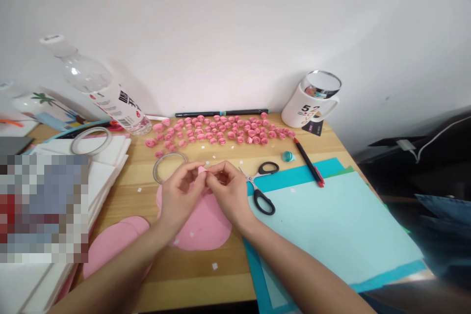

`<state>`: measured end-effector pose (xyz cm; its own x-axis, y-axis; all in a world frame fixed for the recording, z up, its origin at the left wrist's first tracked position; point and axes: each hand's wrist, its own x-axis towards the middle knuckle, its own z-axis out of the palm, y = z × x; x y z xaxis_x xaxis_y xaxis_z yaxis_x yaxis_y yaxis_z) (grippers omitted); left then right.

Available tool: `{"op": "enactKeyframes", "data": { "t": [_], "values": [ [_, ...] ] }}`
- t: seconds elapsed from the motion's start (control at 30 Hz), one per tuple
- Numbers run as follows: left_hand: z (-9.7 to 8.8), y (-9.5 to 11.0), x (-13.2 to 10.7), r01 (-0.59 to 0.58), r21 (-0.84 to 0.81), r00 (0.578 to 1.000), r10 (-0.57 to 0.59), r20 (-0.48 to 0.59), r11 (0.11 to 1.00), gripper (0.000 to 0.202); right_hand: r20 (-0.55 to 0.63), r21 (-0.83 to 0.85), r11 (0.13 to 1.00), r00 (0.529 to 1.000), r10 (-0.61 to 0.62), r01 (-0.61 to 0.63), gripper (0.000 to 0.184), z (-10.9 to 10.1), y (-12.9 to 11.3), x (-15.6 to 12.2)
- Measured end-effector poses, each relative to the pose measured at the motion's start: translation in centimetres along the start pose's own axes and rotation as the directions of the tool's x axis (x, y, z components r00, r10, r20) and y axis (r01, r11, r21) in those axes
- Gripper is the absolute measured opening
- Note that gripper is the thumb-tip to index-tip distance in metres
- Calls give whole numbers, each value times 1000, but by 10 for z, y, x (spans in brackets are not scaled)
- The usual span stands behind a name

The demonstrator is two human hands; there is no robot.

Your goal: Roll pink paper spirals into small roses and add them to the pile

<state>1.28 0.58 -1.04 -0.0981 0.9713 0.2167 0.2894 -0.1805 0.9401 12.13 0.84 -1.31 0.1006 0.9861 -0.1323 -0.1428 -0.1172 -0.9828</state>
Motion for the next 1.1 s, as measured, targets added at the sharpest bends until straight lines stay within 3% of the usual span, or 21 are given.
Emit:
{"op": "enactKeyframes", "data": {
  "t": [0.13, 0.33, 0.57, 0.67, 0.77, 0.93, 1.03, 1.1],
  "values": [
    [0, -1, -1, 7, 3, 1000, -7, 2, 1000, 9, -10, 31, 999, 1000, 29, -29, 16, 2, -1, -1],
    [-2, -5, 2, -139, 50, 990, 138, 17, 989, 19, 23, 0, 1000, 1000, 17, -17, 15, -1, 2, 0],
    [0, -5, 1, 70, -123, 997, -66, 37, 990, 10, 44, -71, 990, 992, -115, 118, 13, -1, 9, -1],
    [1, -6, 1, 97, -186, 994, -85, 75, 978, 12, 29, -130, 976, 985, -169, 172, 11, 0, 11, -2],
    [1, -8, 1, 69, -139, 996, -60, 66, 988, 15, 4, -197, 955, 974, -224, 221, 11, -2, 13, -2],
    [-10, -10, 9, -52, 46, 998, 53, -25, 998, 19, 63, -288, 913, 957, -282, 288, 7, -5, 11, 0],
    [-23, -8, 21, -38, 134, 975, 67, -212, 990, 20, 176, -358, 850, 922, -345, 386, 8, -6, 14, 2],
    [-31, -7, 29, -2, 111, 944, 39, -328, 994, 21, 288, -403, 772, 869, -402, 491, 13, -6, 19, 3]
  ]
}}
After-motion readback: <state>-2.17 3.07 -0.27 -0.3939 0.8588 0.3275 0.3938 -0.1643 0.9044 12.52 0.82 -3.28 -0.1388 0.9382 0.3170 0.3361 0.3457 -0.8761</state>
